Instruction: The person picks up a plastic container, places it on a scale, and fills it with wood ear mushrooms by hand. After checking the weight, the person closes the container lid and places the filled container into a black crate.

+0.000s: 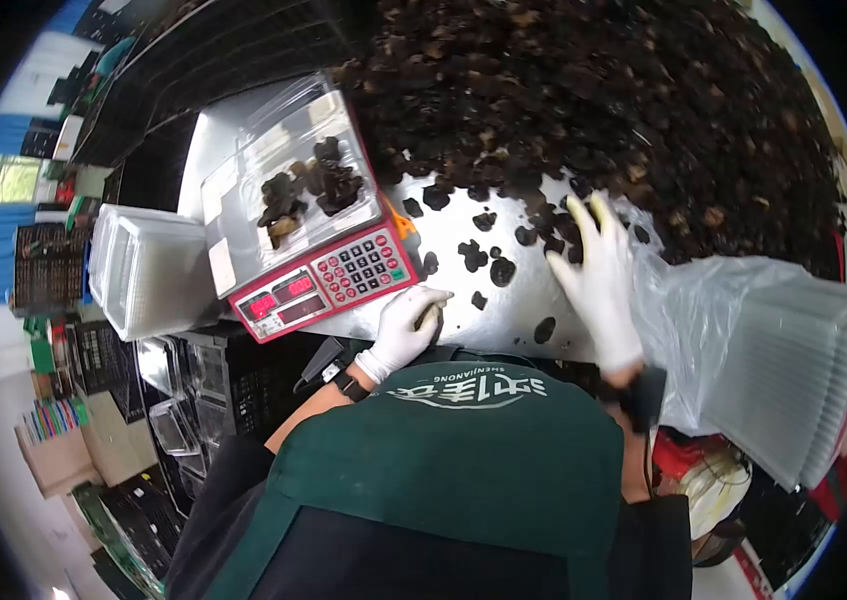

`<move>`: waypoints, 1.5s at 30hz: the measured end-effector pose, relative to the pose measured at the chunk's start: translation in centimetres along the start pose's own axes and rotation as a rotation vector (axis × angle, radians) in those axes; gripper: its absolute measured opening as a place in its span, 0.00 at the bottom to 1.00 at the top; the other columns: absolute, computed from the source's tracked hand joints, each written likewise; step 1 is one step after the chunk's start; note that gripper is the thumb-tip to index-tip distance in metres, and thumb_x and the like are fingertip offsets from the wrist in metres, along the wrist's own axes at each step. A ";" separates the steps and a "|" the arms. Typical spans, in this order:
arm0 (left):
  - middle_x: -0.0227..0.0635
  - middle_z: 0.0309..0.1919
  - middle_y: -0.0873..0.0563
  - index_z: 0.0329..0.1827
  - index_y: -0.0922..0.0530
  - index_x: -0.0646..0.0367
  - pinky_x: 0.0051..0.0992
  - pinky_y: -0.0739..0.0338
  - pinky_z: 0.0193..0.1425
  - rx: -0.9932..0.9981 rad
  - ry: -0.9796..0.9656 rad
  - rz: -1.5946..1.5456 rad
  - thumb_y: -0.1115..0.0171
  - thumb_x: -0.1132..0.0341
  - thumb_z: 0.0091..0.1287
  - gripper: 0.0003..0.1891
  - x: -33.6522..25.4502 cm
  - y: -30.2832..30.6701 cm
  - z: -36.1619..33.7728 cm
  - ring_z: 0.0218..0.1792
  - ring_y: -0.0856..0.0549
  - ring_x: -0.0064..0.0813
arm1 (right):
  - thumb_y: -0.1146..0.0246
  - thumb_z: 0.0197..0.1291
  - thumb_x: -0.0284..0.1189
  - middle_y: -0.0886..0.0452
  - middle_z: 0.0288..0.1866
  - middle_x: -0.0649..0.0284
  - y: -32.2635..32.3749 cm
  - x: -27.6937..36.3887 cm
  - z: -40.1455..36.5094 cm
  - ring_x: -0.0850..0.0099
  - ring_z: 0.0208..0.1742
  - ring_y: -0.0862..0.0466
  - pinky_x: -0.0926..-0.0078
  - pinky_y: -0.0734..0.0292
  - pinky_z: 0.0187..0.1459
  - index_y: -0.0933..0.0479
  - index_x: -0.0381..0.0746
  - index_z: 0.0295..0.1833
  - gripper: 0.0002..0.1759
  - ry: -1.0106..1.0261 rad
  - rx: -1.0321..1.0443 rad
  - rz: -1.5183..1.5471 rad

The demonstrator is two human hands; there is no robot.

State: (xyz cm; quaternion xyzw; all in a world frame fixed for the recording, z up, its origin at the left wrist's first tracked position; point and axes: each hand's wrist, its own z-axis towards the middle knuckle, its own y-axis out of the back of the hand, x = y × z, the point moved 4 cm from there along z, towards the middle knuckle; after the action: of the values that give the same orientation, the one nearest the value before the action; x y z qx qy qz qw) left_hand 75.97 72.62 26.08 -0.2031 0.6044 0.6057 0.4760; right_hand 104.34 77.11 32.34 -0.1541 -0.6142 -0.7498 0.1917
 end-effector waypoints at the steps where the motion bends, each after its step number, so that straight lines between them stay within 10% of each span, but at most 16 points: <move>1: 0.37 0.35 0.15 0.50 0.16 0.57 0.32 0.19 0.46 0.016 0.012 0.022 0.39 0.81 0.63 0.15 -0.2 0.1 -0.1 0.38 0.13 0.36 | 0.25 0.51 0.34 0.37 0.79 0.46 -1.5 -0.1 2.1 0.45 0.76 0.34 0.52 0.35 0.74 0.31 0.48 0.76 0.44 0.013 -0.063 -0.058; 4: 0.37 0.39 0.12 0.50 0.16 0.57 0.33 0.19 0.52 0.165 0.082 0.028 0.40 0.79 0.66 0.13 -1.3 1.4 -0.7 0.43 0.12 0.37 | 0.23 0.47 0.40 0.36 0.79 0.44 -5.8 -0.5 6.0 0.45 0.76 0.34 0.51 0.35 0.74 0.31 0.49 0.77 0.48 0.067 -0.009 -0.015; 9: 0.37 0.43 0.11 0.46 0.16 0.57 0.34 0.19 0.55 0.059 0.148 -0.006 0.38 0.76 0.66 0.09 -4.1 5.8 -1.3 0.45 0.12 0.39 | 0.28 0.55 0.26 0.18 0.50 0.61 -8.2 2.4 5.7 0.60 0.55 0.19 0.64 0.21 0.55 0.18 0.42 0.49 0.15 0.221 -0.052 0.171; 14: 0.36 0.41 0.10 0.45 0.14 0.58 0.32 0.19 0.50 -0.238 0.020 0.212 0.35 0.80 0.63 0.10 -8.2 14.1 4.5 0.43 0.11 0.38 | 0.27 0.52 0.23 0.18 0.39 0.61 -6.8 0.8 4.4 0.59 0.44 0.18 0.64 0.21 0.46 0.20 0.39 0.39 0.09 0.253 -0.131 0.248; 17: 0.36 0.38 0.12 0.46 0.14 0.58 0.32 0.20 0.50 -0.445 -0.029 0.314 0.33 0.78 0.63 0.10 -6.6 16.2 9.4 0.40 0.13 0.38 | 0.27 0.52 0.22 0.18 0.38 0.60 -5.6 -0.4 3.5 0.59 0.43 0.18 0.64 0.21 0.46 0.20 0.38 0.39 0.10 0.236 -0.093 0.232; 24: 0.32 0.30 0.16 0.41 0.15 0.60 0.25 0.23 0.36 -0.215 0.120 0.449 0.30 0.81 0.58 0.10 -3.8 16.9 11.1 0.26 0.20 0.24 | 0.27 0.53 0.22 0.17 0.40 0.60 -3.5 -1.4 2.4 0.60 0.45 0.17 0.66 0.21 0.48 0.18 0.37 0.40 0.09 0.105 -0.118 0.262; 35: 0.35 0.46 0.14 0.50 0.14 0.54 0.37 0.25 0.57 -0.217 0.010 0.589 0.30 0.76 0.58 0.16 -4.7 16.2 12.6 0.50 0.17 0.41 | 0.28 0.56 0.21 0.14 0.41 0.59 -2.6 -1.4 7.5 0.60 0.45 0.15 0.67 0.21 0.49 0.15 0.37 0.41 0.07 0.052 -0.282 0.319; 45: 0.32 0.34 0.16 0.38 0.15 0.54 0.36 0.30 0.50 -0.114 0.017 0.704 0.31 0.70 0.62 0.03 -3.4 15.8 14.1 0.42 0.16 0.37 | 0.35 0.71 0.25 0.12 0.44 0.69 -5.0 -3.0 7.0 0.84 0.40 0.19 0.83 0.22 0.44 0.15 0.35 0.52 0.09 -0.397 -0.047 0.904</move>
State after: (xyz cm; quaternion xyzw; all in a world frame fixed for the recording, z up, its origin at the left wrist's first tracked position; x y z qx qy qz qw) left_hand 69.20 87.41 40.02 -0.0135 0.6065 0.7637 0.2210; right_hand 104.59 85.10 28.00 -0.5494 -0.4933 -0.5614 0.3737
